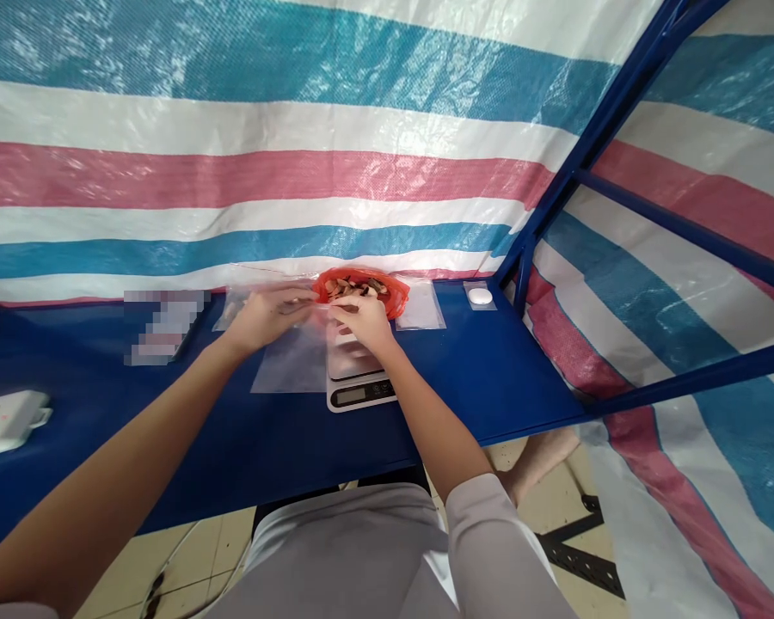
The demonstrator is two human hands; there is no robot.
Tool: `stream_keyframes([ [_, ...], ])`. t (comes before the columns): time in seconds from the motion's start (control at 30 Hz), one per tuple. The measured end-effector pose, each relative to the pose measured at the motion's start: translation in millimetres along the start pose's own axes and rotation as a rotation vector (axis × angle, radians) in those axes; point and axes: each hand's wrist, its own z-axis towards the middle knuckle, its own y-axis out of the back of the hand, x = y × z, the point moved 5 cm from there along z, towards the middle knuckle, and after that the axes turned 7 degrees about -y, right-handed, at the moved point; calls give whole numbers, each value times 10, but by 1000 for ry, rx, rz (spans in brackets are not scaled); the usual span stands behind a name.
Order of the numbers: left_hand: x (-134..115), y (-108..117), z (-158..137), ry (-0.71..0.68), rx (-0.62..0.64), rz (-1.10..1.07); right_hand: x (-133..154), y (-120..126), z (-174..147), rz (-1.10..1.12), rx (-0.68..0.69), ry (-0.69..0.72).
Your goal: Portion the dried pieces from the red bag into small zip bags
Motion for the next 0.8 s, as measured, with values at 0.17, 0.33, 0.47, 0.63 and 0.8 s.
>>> stream_keyframes([
  [0.17,-40,-125,-103,-160,-15,102,-74,105,24,-35,-118,-1],
  [0.33,8,-238,-212,-121,-39,-5,-58,147,-26,2,-141,-26],
  [0.47,97,-328,-224,174,-111,-240,-78,154,-63,4,-141,-4],
  [0.63,162,-486,-148,596,-190,-754,-94,139,-89,-235,-148,162],
  [0.8,137,-516,-107,745,-206,-870,-39,92,-157,-469,-182,290],
])
